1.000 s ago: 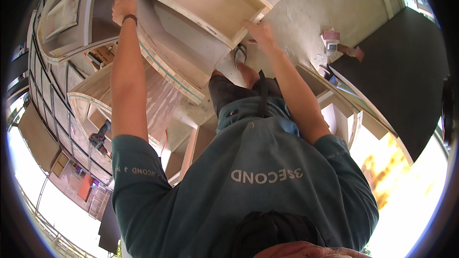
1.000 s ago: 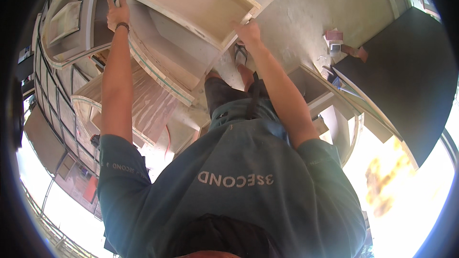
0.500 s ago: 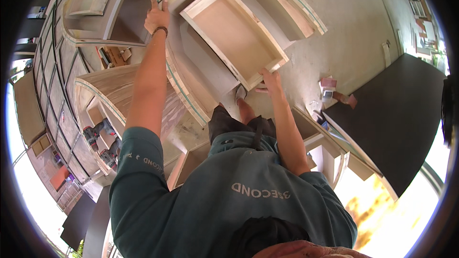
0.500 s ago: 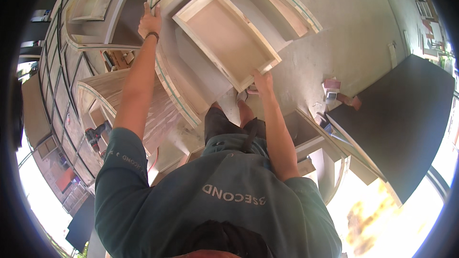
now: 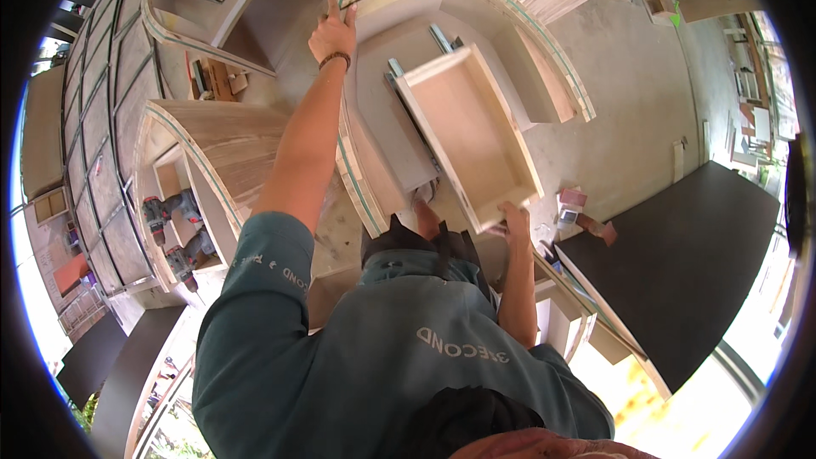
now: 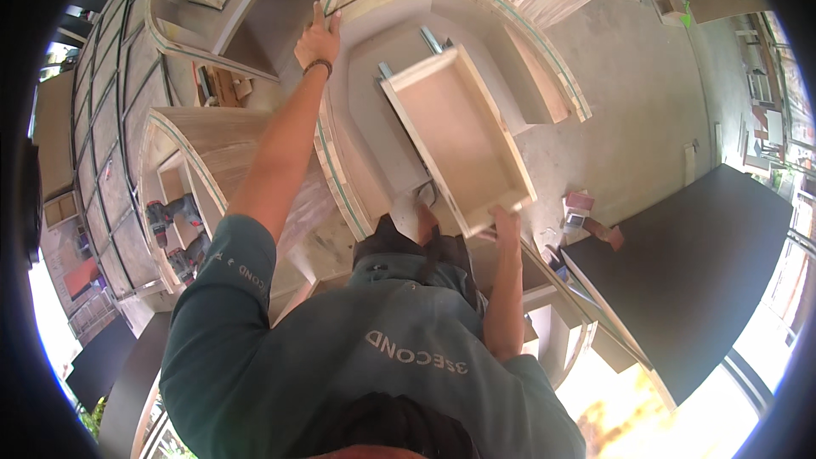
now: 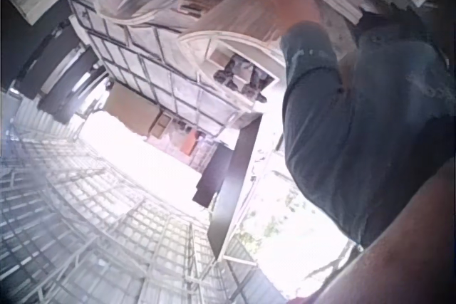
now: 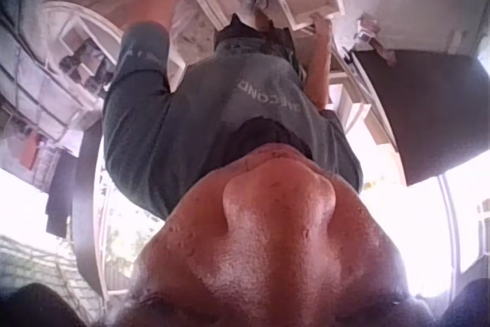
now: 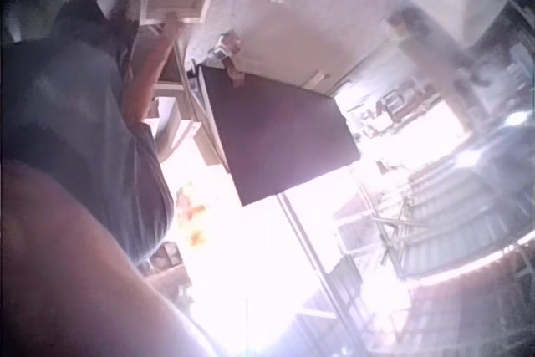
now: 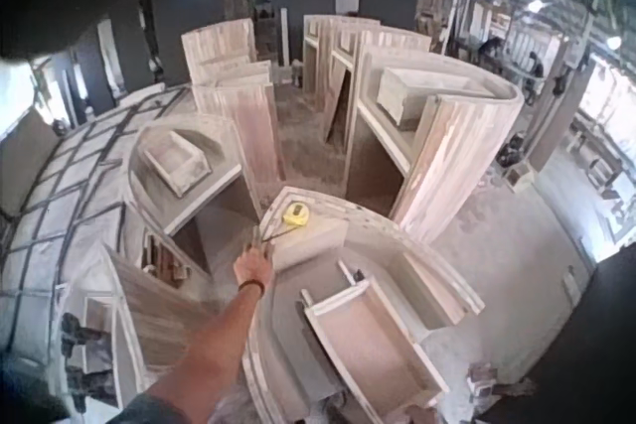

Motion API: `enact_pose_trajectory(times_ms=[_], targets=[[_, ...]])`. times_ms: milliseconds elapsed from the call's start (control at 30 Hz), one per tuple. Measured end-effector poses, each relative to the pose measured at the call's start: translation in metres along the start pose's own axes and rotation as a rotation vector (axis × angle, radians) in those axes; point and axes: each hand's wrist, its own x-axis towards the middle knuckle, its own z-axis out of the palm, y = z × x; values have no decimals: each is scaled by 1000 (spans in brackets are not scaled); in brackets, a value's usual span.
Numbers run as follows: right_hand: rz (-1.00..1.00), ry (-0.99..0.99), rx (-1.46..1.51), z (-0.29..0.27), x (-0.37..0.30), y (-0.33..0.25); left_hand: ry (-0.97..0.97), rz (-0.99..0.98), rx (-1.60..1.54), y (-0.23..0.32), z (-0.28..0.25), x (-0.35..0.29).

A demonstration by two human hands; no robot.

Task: The person uses a cordless drill to fasten screws into a wooden drawer frame, securing the side panels. After drilling, they place the drawer into a larger cabinet structure and test the fit by sliding it in and out. They then retrieve a small white square piece and place it inside the drawer.

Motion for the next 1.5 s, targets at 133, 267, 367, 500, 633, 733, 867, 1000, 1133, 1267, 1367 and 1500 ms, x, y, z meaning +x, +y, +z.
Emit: enact_pose_trajectory(times_ms=[133,267,367,500,633,733,867,1000,1133,1267,1367,1500], targets=[[25,127,-19,-65,-18,55,25,-15,20,1,9,-2],[53,163,12,-104,-31,83,33,-16,42,-1,9,2],[21,231,-16,-124,-33,103,44,-17,7,-4,12,2],[35,213,-48,-130,-32,111,41,-8,-15,-1,12,2],[4,150,-36,-104,-33,87,4,-33,2,-1,9,1],[-64,47,-38,-77,-35,64,-21,-35,-5,0,7,1],[-79,2,-39,-46,-38,33,-1,-22,-2,0,5,0],[-159,-26,42,-24,-57,8,-6,-24,-6,-3,6,1],[-178,-12,3,-33,-45,21,-15,-22,-12,1,1,0],[-141,10,-6,-41,-35,35,7,-14,-8,0,3,1],[-114,7,-25,-40,-31,42,5,-17,-1,-1,4,2],[-106,-17,-85,-35,-30,45,7,-24,-4,-1,4,2]])
